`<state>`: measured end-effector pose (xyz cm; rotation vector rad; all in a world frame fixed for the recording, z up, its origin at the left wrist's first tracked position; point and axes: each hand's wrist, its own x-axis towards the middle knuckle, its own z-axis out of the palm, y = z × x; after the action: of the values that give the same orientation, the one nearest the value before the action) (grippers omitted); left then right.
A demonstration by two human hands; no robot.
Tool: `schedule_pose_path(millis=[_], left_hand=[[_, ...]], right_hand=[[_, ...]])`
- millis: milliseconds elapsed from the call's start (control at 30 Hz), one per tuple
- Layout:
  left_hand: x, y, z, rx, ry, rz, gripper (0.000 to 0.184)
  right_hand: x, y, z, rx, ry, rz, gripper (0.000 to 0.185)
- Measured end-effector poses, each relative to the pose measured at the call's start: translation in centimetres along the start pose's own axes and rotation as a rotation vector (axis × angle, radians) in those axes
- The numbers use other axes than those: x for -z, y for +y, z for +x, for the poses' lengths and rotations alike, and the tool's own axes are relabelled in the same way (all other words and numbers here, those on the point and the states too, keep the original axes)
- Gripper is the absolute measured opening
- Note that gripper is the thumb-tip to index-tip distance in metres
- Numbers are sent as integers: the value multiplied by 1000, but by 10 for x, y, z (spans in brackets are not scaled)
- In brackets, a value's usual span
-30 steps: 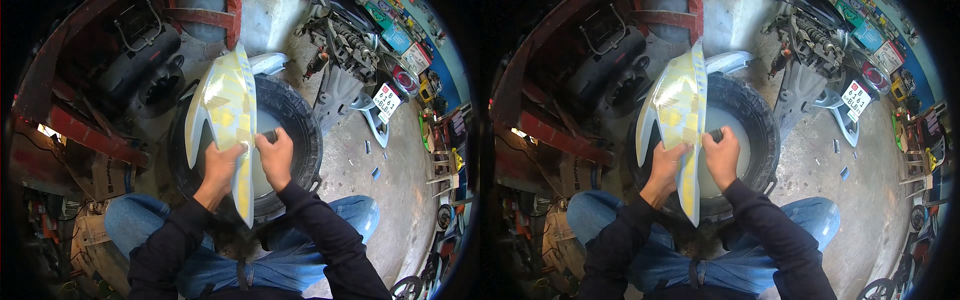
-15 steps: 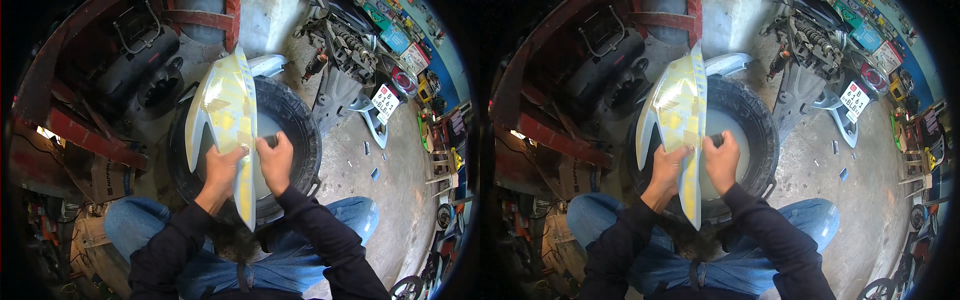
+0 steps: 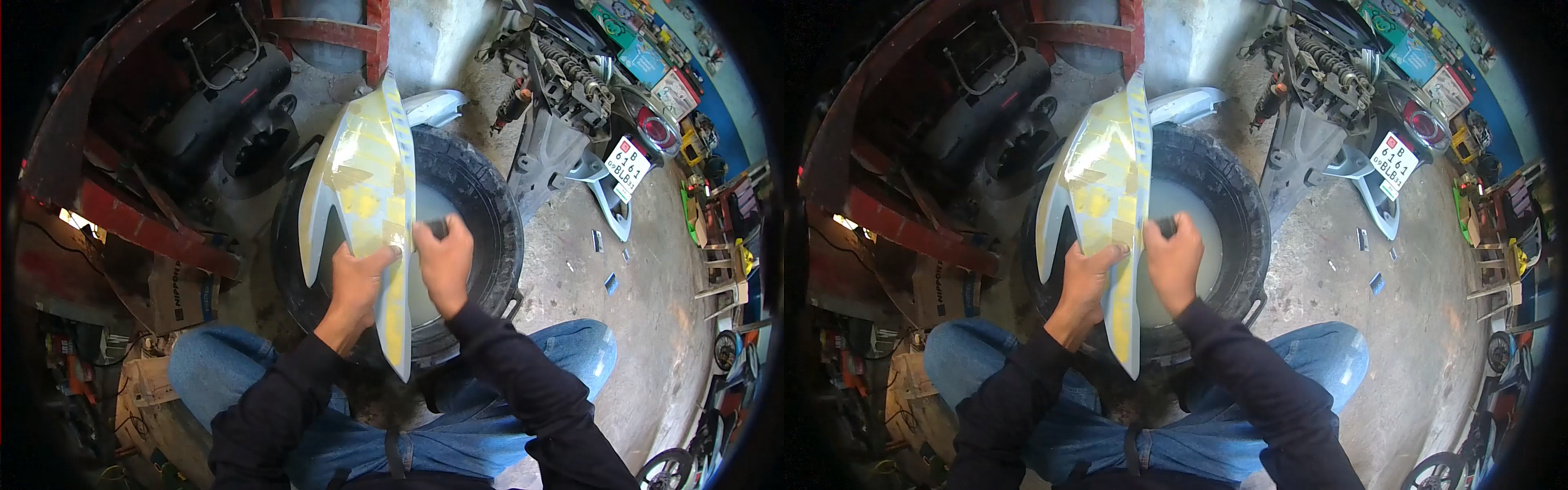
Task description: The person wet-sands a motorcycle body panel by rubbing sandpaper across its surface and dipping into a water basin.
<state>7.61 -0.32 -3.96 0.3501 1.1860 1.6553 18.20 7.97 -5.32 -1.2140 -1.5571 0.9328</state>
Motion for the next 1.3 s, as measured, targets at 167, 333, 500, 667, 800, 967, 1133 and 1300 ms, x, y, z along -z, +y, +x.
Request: schedule_pose_path(millis=[167, 333, 500, 667, 800, 967, 1133, 1300], left_hand=[[2, -4, 0, -2, 33, 23, 29], [2, 6, -2, -3, 13, 31, 29], [5, 2, -2, 1, -6, 57, 31], [8, -4, -1, 8, 25, 102, 30], [10, 5, -2, -23, -14, 82, 29], [9, 4, -4, -4, -13, 54, 29], [4, 2, -7, -14, 25, 75, 30], [7, 1, -4, -18, 28, 44, 28]], right_hand=[[0, 5, 0, -3, -42, -7, 33], [-1, 3, -4, 18, -15, 30, 34], [-2, 1, -5, 0, -3, -12, 31], [-10, -4, 20, -79, -41, 162, 28], [-3, -1, -9, -135, -60, 147, 26], [-2, -2, 1, -28, -51, 25, 25], [-8, -1, 26, 16, -29, 10, 27], [-6, -10, 8, -117, -40, 108, 27]])
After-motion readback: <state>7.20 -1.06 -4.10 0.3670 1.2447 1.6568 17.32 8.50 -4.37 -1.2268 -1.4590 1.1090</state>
